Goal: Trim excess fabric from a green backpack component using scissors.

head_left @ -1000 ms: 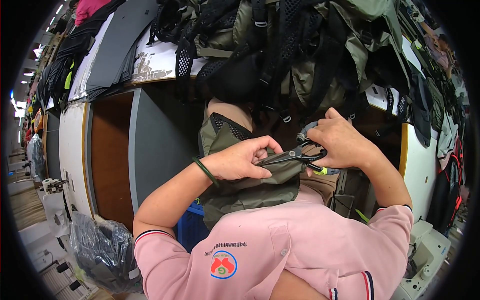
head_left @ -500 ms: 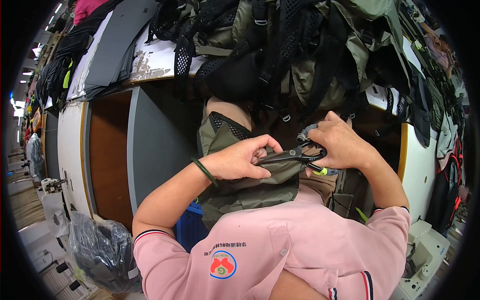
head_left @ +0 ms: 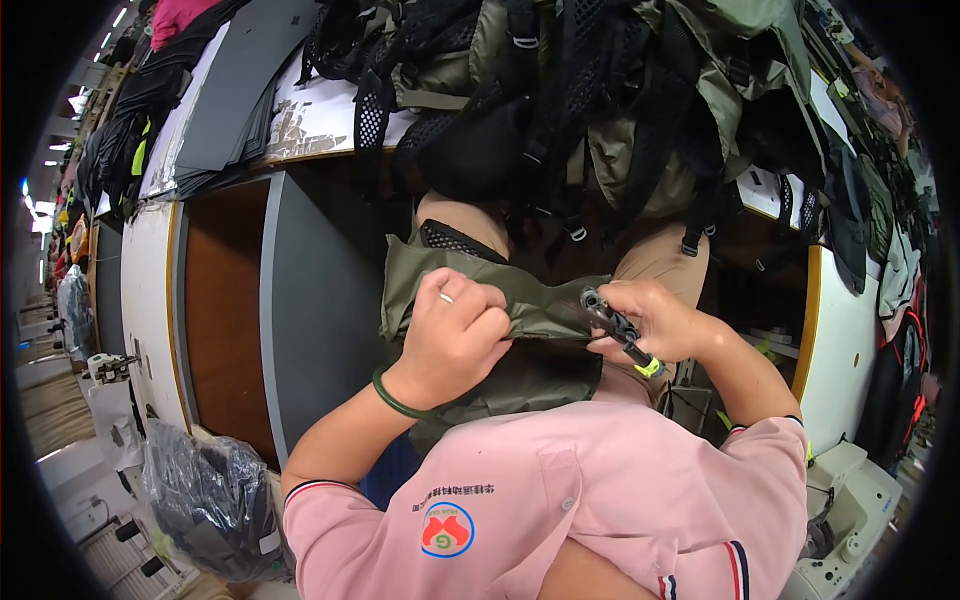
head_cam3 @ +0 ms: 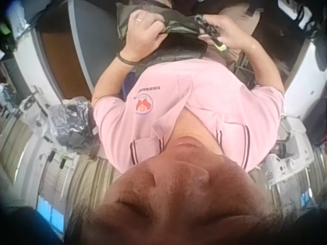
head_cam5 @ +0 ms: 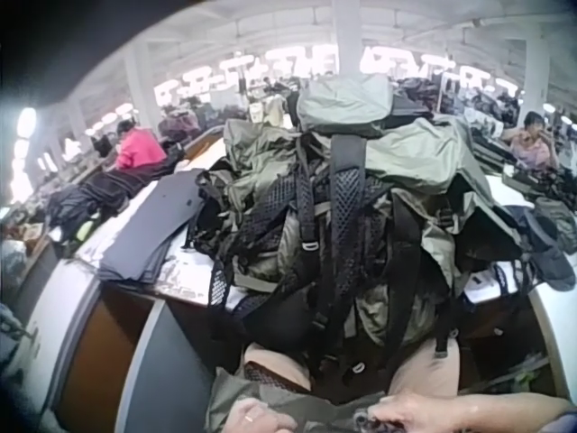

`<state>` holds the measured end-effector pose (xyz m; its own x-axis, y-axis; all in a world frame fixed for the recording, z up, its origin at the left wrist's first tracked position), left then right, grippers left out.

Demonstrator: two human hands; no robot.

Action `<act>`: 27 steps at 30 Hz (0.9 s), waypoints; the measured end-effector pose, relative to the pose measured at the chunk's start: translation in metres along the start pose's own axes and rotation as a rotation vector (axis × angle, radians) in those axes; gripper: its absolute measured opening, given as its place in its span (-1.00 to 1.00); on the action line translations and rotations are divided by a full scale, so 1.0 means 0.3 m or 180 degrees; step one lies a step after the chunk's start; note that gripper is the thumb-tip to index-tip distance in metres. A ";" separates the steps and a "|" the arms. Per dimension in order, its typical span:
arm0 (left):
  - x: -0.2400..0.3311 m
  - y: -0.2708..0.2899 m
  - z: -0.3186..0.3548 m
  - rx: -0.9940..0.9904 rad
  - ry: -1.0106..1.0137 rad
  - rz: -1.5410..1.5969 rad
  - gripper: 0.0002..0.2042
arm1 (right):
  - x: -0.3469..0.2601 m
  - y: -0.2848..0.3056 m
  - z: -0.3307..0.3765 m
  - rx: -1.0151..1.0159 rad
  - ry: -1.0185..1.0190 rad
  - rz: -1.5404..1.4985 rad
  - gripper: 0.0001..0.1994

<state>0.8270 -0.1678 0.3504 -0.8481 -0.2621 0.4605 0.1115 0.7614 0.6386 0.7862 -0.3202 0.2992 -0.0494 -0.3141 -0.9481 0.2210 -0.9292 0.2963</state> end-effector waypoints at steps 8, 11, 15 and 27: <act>0.007 0.000 0.020 0.0089 -0.0128 0.0471 -0.70 | -0.086 0.060 0.037 0.0198 0.1062 0.1395 -0.59; -0.002 -0.004 0.020 0.0038 -0.0015 0.0553 -0.69 | -0.151 0.124 0.028 0.0546 0.1322 0.2519 -0.56; 0.001 -0.007 0.010 0.0040 0.0058 0.0639 -0.68 | -0.146 0.142 0.023 0.0775 0.1549 0.2872 -0.62; -0.001 -0.015 0.009 0.0032 0.0103 0.0711 -0.69 | -0.078 0.125 0.019 0.0780 0.1472 0.2862 -0.67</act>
Point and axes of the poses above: each hand's wrist, its own z-axis away from the middle knuckle, its own y-axis out of the back of the hand, x = y × z, the point moved 9 cm from there along -z, towards the middle knuckle, and after that the axes turned 15 degrees about x, right-handed, at the moved point
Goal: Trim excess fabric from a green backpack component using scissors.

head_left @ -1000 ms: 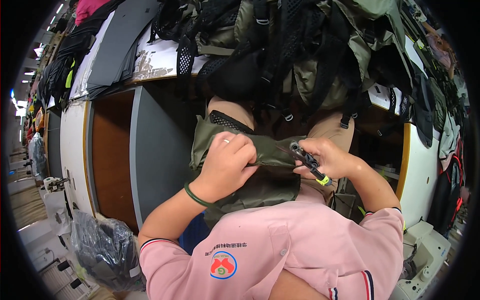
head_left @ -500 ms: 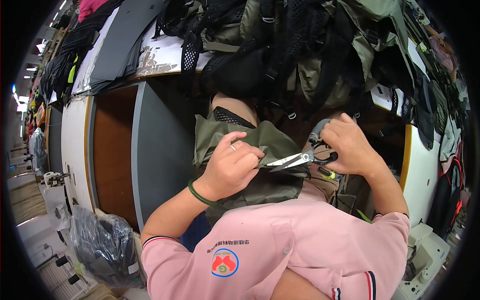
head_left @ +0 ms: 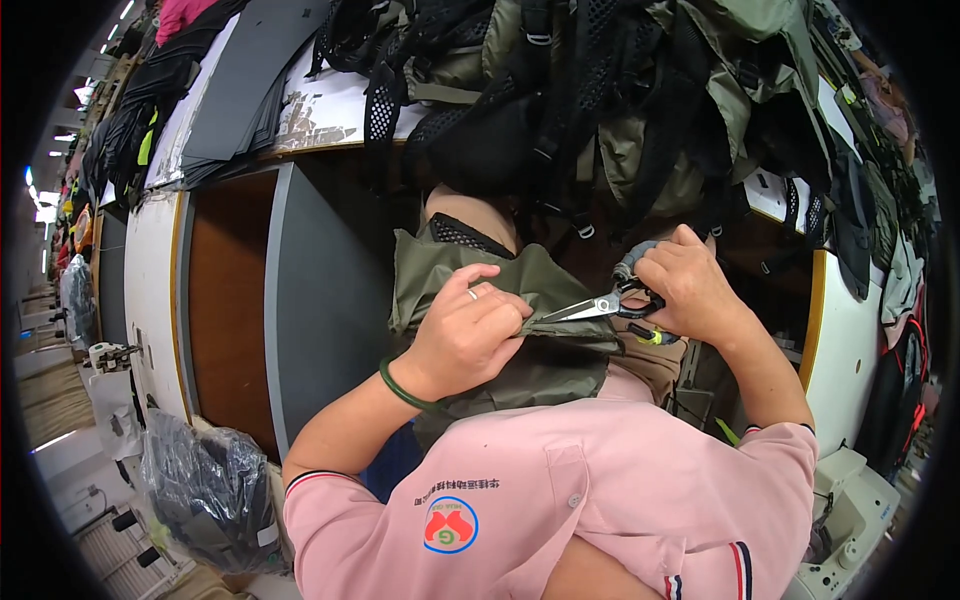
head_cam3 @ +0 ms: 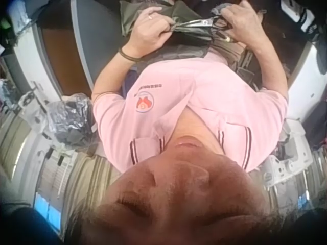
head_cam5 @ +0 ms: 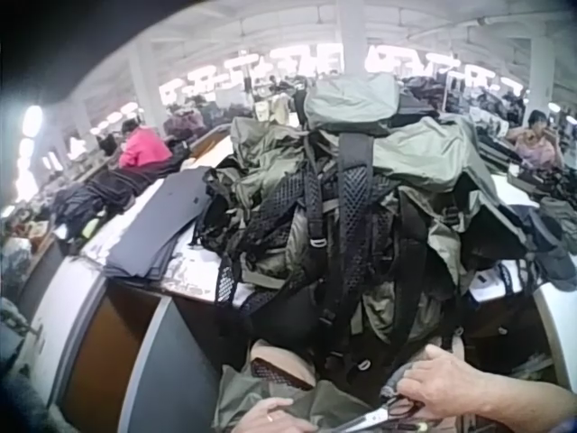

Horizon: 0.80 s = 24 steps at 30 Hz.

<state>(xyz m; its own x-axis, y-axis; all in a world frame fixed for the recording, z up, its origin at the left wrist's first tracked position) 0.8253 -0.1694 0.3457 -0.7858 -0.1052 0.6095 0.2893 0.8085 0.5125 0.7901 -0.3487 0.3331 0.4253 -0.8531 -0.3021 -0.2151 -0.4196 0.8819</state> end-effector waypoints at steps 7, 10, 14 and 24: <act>-0.004 -0.004 0.000 0.0018 -0.0007 0.0006 -0.69 | 0.002 -0.002 0.002 -0.0037 -0.0090 -0.0146 -0.68; -0.006 -0.002 0.000 0.0013 -0.0003 -0.0030 -0.69 | 0.022 0.001 0.006 -0.0114 -0.0222 -0.0223 -0.61; -0.010 -0.015 -0.002 -0.0156 -0.0015 -0.0121 -0.72 | -0.036 -0.033 -0.044 -0.0176 -0.0996 -0.1643 -0.58; -0.112 0.133 0.040 -0.0503 0.0147 -0.0586 -0.81 | -0.001 -0.087 0.000 -0.0474 -0.1414 -0.2000 -0.75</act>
Point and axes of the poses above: each hand's wrist, its own z-axis away from the middle knuckle, its own y-axis out of the back of the hand, x = y × z, the point moved 9 cm from there along -z, towards the middle knuckle, and after that the axes turned 15 degrees about x, right-handed, at the moved point
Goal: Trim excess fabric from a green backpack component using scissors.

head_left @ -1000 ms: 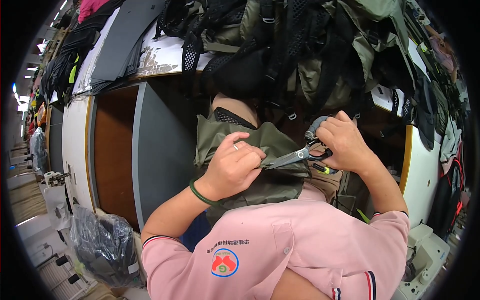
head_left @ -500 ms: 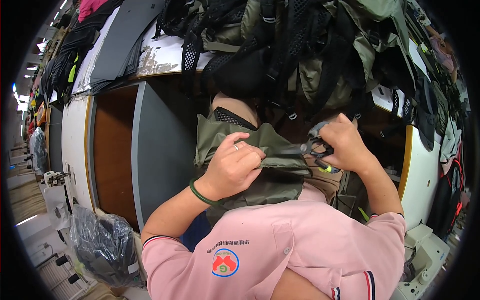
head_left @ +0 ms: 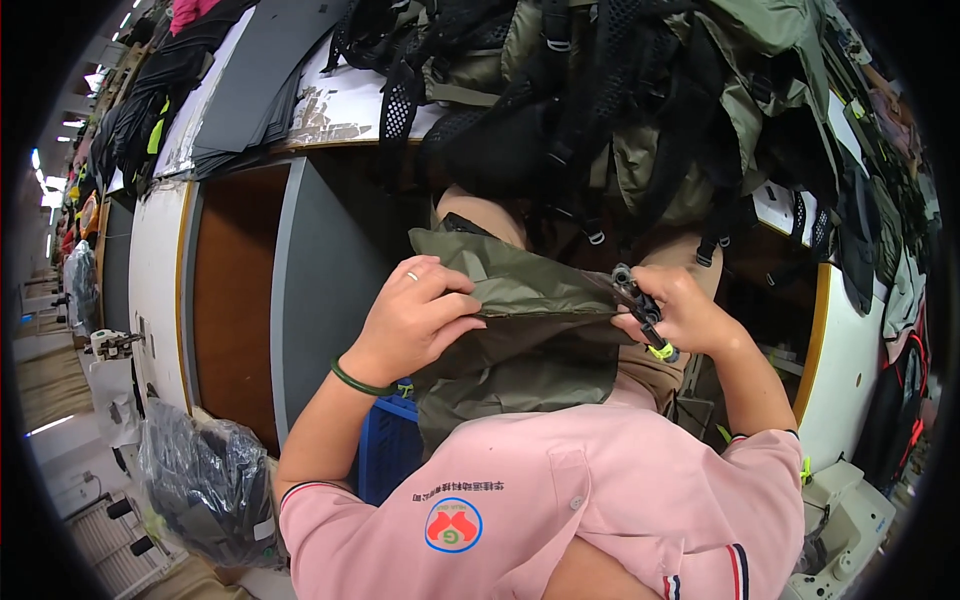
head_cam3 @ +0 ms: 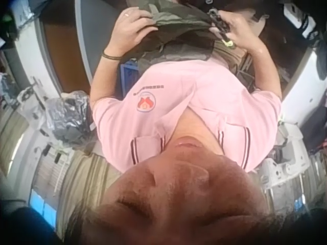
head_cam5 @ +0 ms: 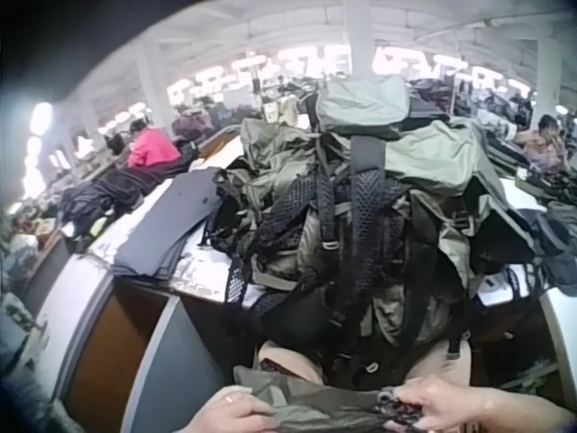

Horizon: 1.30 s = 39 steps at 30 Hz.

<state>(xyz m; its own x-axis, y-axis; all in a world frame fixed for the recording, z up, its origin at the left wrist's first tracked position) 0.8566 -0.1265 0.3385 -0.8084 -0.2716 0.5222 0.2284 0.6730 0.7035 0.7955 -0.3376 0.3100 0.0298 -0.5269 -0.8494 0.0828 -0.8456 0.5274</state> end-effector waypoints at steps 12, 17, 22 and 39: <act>0.096 0.068 0.010 0.0343 -0.0537 0.0034 -0.81 | -0.011 -0.015 0.020 -0.0085 0.0225 -0.0126 -0.75; 0.063 0.029 0.014 0.0252 -0.0107 0.0278 -0.76 | 0.014 -0.022 0.036 -0.0129 0.0061 -0.0202 -0.75; 0.069 0.021 0.020 0.0421 -0.0325 0.0382 -0.76 | 0.000 -0.006 0.041 0.0054 0.0304 -0.0254 -0.74; -0.095 -0.220 0.163 -0.1119 0.3892 0.3823 -0.70 | 0.070 -0.034 0.006 -0.0136 0.0078 0.0327 -0.65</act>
Point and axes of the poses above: each hand's wrist, its own z-axis away from the middle knuckle, its own y-axis out of the back of the hand, x = y × z, the point moved 9 cm from there along -z, towards the middle knuckle, and after that the axes turned 15 degrees about x, right-handed, at the moved point
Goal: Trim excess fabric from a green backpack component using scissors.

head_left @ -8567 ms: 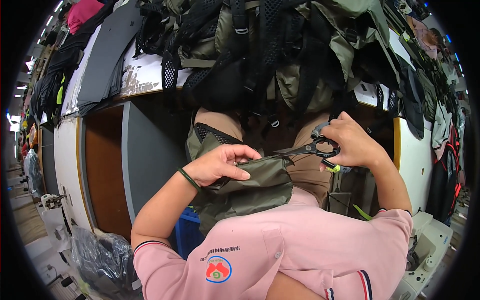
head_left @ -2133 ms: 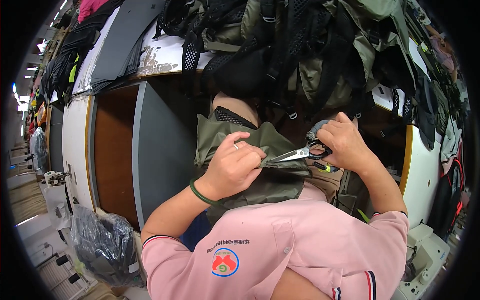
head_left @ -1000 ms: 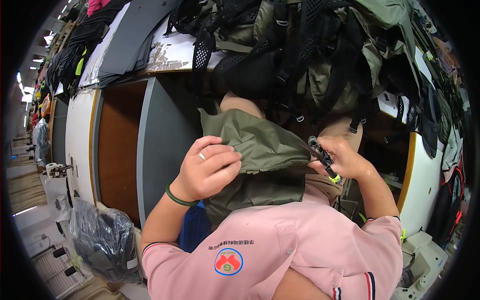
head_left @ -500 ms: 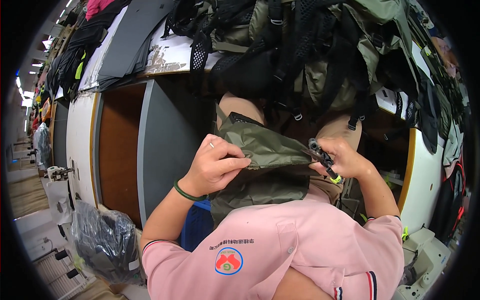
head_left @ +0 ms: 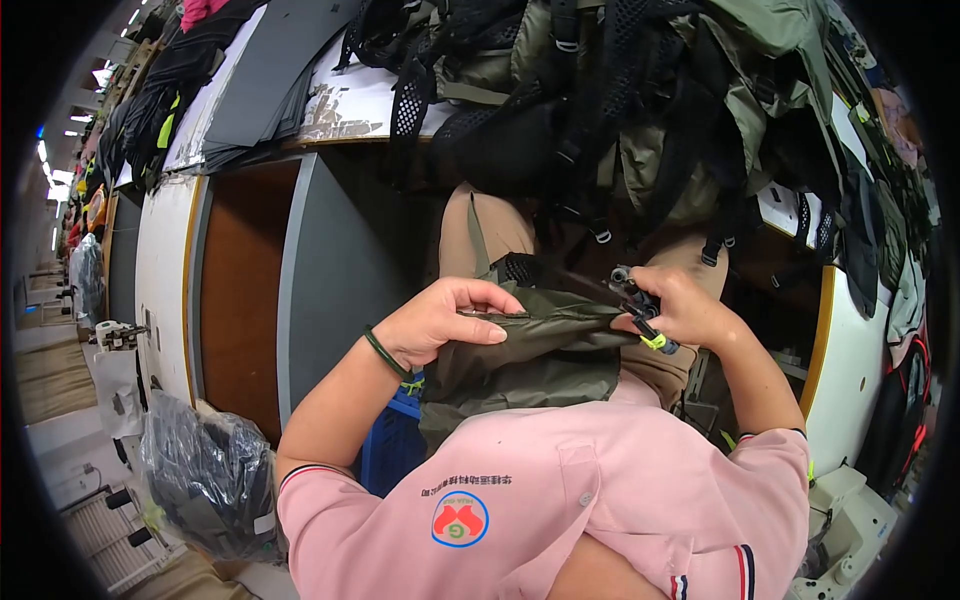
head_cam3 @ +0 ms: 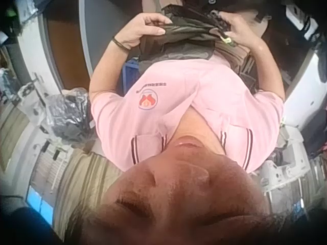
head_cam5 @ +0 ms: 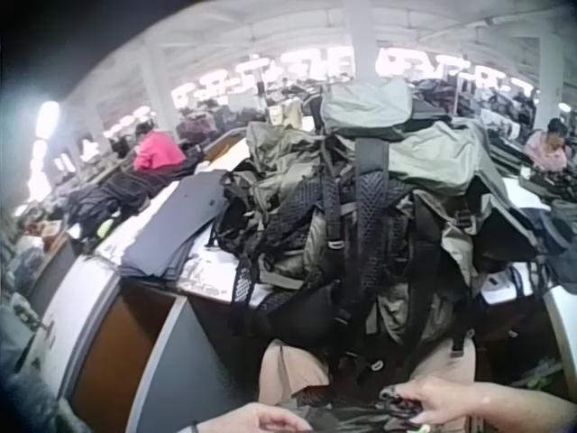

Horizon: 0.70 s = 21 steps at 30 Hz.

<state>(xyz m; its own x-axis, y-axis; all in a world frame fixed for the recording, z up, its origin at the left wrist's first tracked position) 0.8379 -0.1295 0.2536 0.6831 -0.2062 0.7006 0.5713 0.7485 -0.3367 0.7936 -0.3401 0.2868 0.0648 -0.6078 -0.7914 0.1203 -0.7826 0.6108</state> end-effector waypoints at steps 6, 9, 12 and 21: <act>-0.002 -0.014 -0.001 0.0021 0.0087 0.0039 -0.69 | -0.084 0.032 -0.031 -0.0031 0.0588 0.0951 -0.51; -0.005 -0.019 0.000 0.0014 0.0059 0.0018 -0.69 | -0.090 0.016 -0.039 -0.0224 0.0641 0.1043 -0.50; -0.011 -0.019 -0.006 0.0030 -0.0019 0.0029 -0.69 | -0.098 0.010 -0.044 -0.0293 0.0711 0.1076 -0.51; -0.020 -0.017 -0.007 -0.0001 -0.0054 -0.0068 -0.69 | -0.086 0.010 -0.042 -0.0202 0.0792 0.1144 -0.52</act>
<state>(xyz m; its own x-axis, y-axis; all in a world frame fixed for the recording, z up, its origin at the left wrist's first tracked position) 0.8319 -0.1334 0.2496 0.6629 -0.2113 0.7183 0.5858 0.7438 -0.3218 0.8049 -0.3250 0.3089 0.3493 -0.7829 -0.5149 0.1065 -0.5127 0.8519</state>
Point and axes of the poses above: each hand's wrist, its own z-axis away from the middle knuckle, its own y-axis out of the back of the hand, x = y × z, the point moved 9 cm from there along -z, towards the middle knuckle, and after that the axes turned 15 degrees about x, right-handed, at the moved point
